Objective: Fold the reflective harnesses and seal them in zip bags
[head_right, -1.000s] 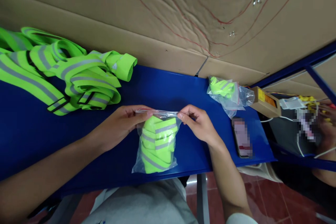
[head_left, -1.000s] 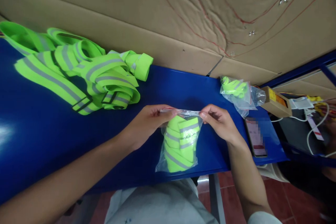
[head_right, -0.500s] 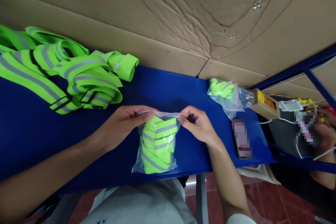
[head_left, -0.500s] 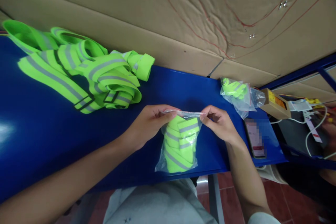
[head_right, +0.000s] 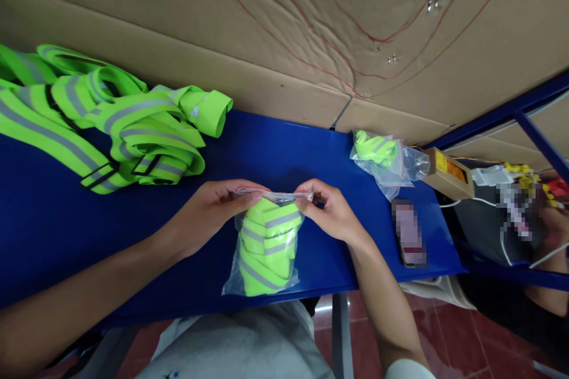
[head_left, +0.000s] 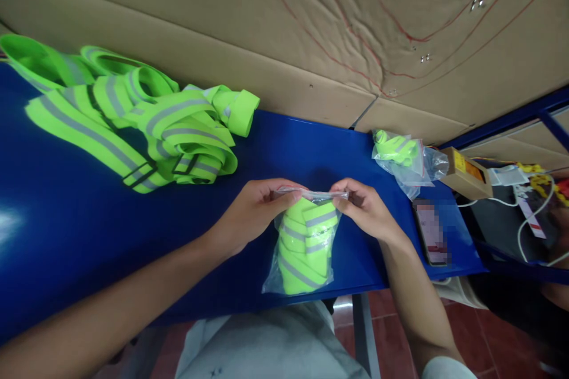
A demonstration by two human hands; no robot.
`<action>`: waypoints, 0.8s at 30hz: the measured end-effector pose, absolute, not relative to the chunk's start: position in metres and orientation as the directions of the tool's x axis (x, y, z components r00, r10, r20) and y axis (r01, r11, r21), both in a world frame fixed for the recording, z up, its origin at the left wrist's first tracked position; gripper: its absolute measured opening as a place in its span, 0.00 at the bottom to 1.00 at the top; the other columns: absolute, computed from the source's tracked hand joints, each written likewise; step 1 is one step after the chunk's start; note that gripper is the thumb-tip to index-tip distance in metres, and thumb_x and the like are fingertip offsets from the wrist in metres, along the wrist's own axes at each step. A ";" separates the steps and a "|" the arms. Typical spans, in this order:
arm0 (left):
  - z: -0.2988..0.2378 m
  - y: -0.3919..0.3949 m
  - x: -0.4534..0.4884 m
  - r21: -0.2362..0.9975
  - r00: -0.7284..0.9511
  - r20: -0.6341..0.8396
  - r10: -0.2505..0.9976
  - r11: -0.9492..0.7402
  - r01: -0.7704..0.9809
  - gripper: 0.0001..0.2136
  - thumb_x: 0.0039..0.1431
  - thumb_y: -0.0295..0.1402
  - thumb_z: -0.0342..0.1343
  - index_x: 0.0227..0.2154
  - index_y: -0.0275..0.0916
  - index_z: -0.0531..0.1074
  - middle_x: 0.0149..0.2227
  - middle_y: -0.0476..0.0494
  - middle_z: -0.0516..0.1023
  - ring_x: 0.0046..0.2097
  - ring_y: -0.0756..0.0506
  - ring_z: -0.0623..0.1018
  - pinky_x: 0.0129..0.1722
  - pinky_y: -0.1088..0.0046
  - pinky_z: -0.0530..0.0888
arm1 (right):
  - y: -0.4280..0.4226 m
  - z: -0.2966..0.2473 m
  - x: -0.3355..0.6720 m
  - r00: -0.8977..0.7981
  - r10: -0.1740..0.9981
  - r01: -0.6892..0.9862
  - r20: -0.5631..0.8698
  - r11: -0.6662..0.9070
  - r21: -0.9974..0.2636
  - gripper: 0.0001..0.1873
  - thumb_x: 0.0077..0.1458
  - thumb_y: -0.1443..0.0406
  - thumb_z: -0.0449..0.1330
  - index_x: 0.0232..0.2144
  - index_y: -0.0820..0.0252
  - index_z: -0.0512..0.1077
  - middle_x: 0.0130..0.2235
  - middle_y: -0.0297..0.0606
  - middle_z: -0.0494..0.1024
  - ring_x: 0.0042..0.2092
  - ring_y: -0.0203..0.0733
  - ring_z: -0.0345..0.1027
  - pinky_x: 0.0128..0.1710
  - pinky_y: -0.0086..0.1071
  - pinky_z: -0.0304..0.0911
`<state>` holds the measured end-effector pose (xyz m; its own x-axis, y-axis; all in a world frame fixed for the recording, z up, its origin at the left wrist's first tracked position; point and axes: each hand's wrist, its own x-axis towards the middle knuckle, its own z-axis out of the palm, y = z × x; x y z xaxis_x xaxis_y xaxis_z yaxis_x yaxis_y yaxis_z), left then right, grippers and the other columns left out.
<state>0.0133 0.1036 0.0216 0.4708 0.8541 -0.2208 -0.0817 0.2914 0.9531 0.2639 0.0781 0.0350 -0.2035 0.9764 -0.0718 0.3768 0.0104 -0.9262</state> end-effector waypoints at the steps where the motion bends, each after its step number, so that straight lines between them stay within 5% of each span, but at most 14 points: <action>1: 0.021 0.103 0.013 0.954 0.475 -0.220 0.852 0.289 -0.076 0.15 0.60 0.44 0.65 0.43 0.39 0.84 0.42 0.44 0.86 0.42 0.46 0.81 0.43 0.74 0.73 | 0.078 0.035 0.263 -0.215 0.973 0.376 -0.080 0.007 -0.927 0.11 0.63 0.57 0.64 0.36 0.59 0.75 0.31 0.32 0.74 0.31 0.33 0.63 0.32 0.28 0.57; 9: 0.019 0.100 0.019 0.930 0.442 -0.269 0.856 0.350 -0.111 0.18 0.57 0.46 0.67 0.45 0.38 0.83 0.46 0.41 0.85 0.45 0.43 0.81 0.46 0.71 0.73 | 0.077 0.035 0.259 -0.162 0.985 0.431 -0.054 0.021 -0.902 0.14 0.62 0.55 0.64 0.31 0.59 0.74 0.28 0.32 0.72 0.29 0.34 0.62 0.30 0.29 0.57; 15: 0.012 0.097 0.019 0.923 0.489 -0.285 0.825 0.373 -0.092 0.20 0.58 0.46 0.66 0.45 0.35 0.82 0.42 0.40 0.85 0.43 0.42 0.81 0.45 0.69 0.74 | 0.077 0.034 0.261 -0.229 0.968 0.466 -0.098 0.020 -0.884 0.12 0.61 0.55 0.65 0.39 0.57 0.77 0.35 0.34 0.77 0.35 0.37 0.67 0.36 0.30 0.61; 24: 0.014 0.097 0.024 0.891 0.484 -0.295 0.824 0.420 -0.173 0.18 0.59 0.45 0.66 0.44 0.34 0.82 0.42 0.40 0.84 0.43 0.44 0.80 0.44 0.71 0.73 | 0.077 0.031 0.253 -0.156 0.982 0.405 -0.104 -0.033 -0.914 0.13 0.59 0.55 0.67 0.31 0.59 0.75 0.28 0.32 0.73 0.29 0.33 0.61 0.29 0.28 0.56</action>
<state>0.0236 0.0968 0.0144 0.4839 0.8240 -0.2947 -0.1734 0.4204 0.8906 0.2534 0.0773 0.0305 -0.1562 0.9822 -0.1043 0.4048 -0.0327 -0.9138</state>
